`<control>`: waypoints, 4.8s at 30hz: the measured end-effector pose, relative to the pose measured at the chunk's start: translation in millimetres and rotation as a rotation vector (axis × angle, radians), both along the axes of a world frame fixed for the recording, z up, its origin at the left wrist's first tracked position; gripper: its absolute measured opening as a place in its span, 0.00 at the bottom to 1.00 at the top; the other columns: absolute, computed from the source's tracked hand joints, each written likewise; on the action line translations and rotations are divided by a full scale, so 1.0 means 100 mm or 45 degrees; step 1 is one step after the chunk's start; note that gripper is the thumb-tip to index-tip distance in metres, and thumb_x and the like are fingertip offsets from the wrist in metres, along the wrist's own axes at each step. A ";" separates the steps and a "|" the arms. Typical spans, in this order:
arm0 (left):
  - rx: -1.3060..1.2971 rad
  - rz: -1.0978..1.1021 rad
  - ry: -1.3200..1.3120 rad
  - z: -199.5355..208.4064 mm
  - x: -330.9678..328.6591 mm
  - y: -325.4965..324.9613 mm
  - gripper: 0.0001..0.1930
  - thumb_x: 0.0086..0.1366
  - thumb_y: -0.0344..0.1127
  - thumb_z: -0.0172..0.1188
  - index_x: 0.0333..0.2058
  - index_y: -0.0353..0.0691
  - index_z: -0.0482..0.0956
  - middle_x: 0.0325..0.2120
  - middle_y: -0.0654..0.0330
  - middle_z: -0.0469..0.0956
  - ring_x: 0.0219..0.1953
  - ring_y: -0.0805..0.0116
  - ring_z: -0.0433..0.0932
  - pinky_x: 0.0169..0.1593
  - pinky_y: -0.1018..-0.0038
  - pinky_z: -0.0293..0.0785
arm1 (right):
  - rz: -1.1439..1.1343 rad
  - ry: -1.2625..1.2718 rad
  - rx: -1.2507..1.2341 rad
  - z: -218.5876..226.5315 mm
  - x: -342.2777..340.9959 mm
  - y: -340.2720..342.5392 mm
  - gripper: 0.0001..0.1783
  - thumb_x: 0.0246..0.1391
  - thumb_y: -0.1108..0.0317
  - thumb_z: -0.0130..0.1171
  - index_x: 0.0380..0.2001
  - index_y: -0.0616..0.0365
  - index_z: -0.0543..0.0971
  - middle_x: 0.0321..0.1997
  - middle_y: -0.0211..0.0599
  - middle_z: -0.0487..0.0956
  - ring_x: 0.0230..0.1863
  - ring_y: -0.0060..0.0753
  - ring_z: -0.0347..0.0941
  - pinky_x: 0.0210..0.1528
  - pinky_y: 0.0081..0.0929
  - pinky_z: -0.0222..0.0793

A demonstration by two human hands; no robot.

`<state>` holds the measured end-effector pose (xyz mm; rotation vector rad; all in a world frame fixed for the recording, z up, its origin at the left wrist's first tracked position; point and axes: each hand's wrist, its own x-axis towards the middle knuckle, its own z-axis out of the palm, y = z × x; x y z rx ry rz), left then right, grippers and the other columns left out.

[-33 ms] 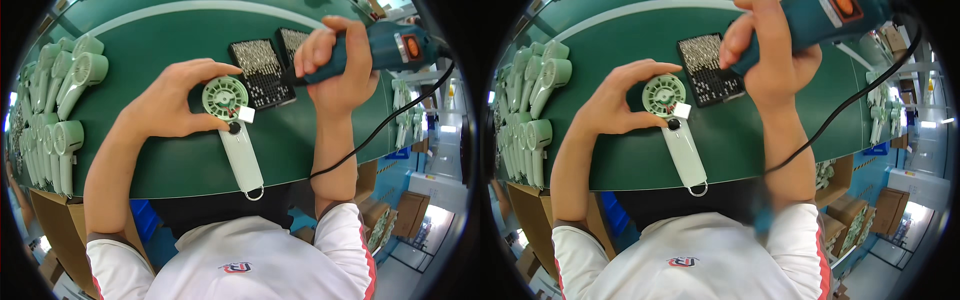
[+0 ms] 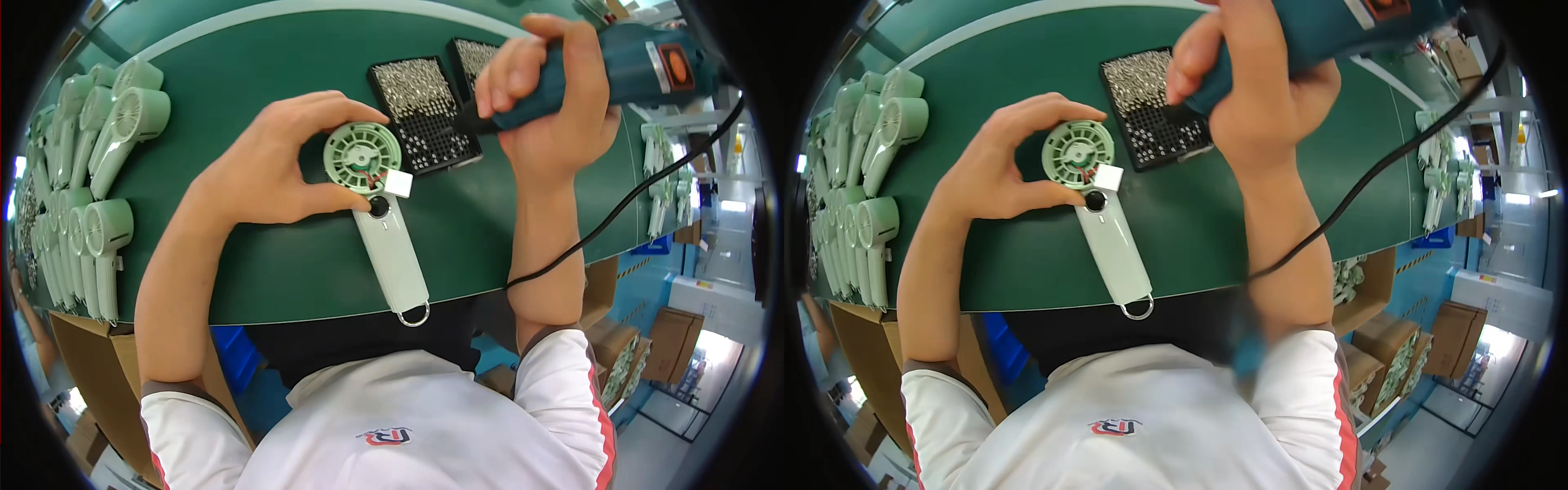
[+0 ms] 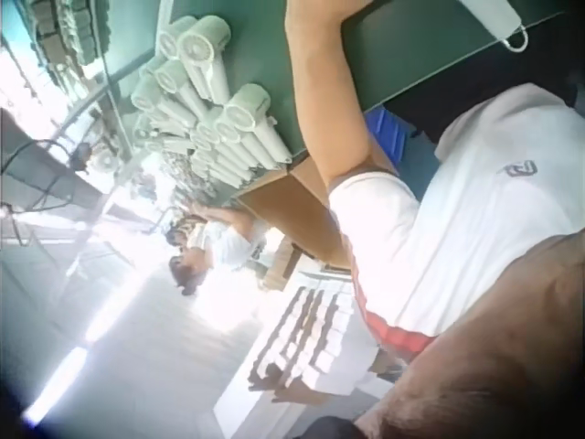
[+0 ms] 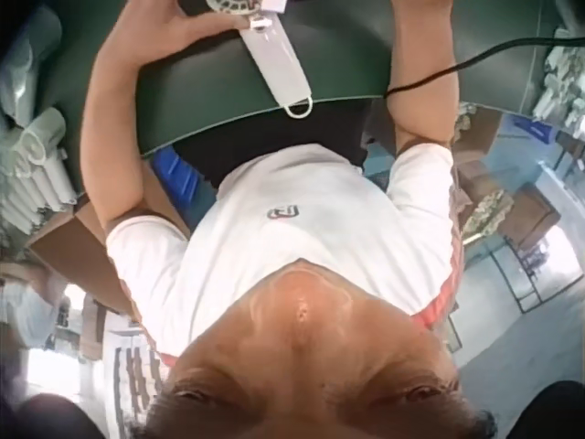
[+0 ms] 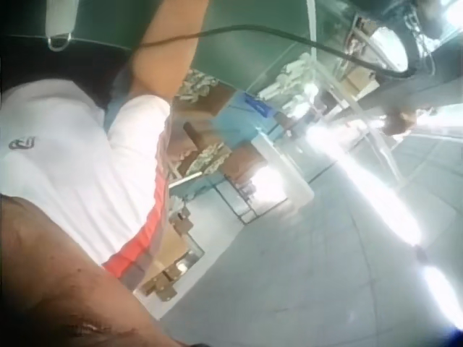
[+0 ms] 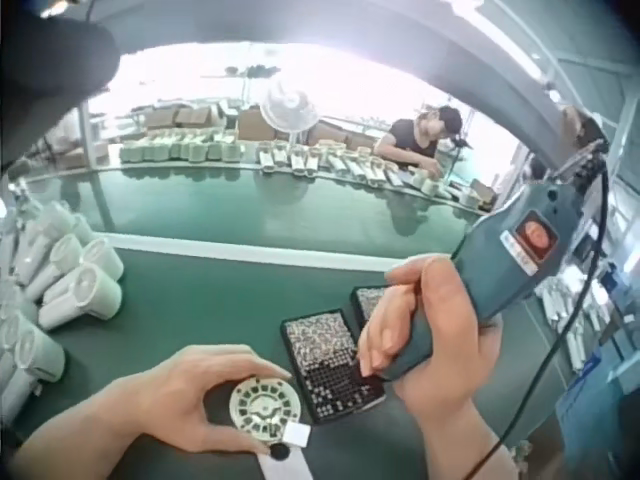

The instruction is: Assembling components of small portable electric fans using an electric screwdriver.

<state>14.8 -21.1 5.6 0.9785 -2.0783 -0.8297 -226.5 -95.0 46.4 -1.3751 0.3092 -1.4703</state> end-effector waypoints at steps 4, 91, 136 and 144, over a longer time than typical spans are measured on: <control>0.035 0.006 -0.035 -0.01 0.01 -0.03 0.34 0.43 0.37 0.79 0.51 0.32 0.80 0.40 0.54 0.80 0.43 0.58 0.80 0.52 0.68 0.74 | -0.250 0.018 0.327 0.12 0.24 0.22 0.18 0.72 0.63 0.54 0.39 0.73 0.78 0.17 0.37 0.72 0.14 0.29 0.67 0.16 0.29 0.68; -0.080 -0.053 0.043 -0.12 0.04 -0.06 0.32 0.46 0.42 0.79 0.49 0.32 0.82 0.39 0.49 0.81 0.43 0.47 0.81 0.48 0.61 0.78 | 0.020 0.407 -0.279 0.06 0.49 0.34 0.11 0.70 0.68 0.54 0.36 0.66 0.76 0.18 0.37 0.73 0.14 0.28 0.68 0.16 0.28 0.66; -0.005 0.003 0.047 -0.09 0.03 -0.04 0.35 0.45 0.39 0.81 0.53 0.32 0.80 0.41 0.52 0.82 0.44 0.55 0.82 0.53 0.64 0.77 | -0.204 0.178 -0.061 0.01 0.22 0.08 0.19 0.71 0.61 0.50 0.41 0.70 0.79 0.19 0.36 0.72 0.17 0.30 0.67 0.17 0.32 0.67; 0.152 0.002 0.127 -0.11 0.04 -0.03 0.33 0.45 0.37 0.83 0.48 0.31 0.79 0.39 0.54 0.84 0.42 0.65 0.83 0.53 0.69 0.78 | 0.104 0.050 -0.068 0.36 0.34 0.07 0.29 0.73 0.45 0.43 0.44 0.62 0.80 0.20 0.31 0.70 0.20 0.29 0.65 0.20 0.31 0.64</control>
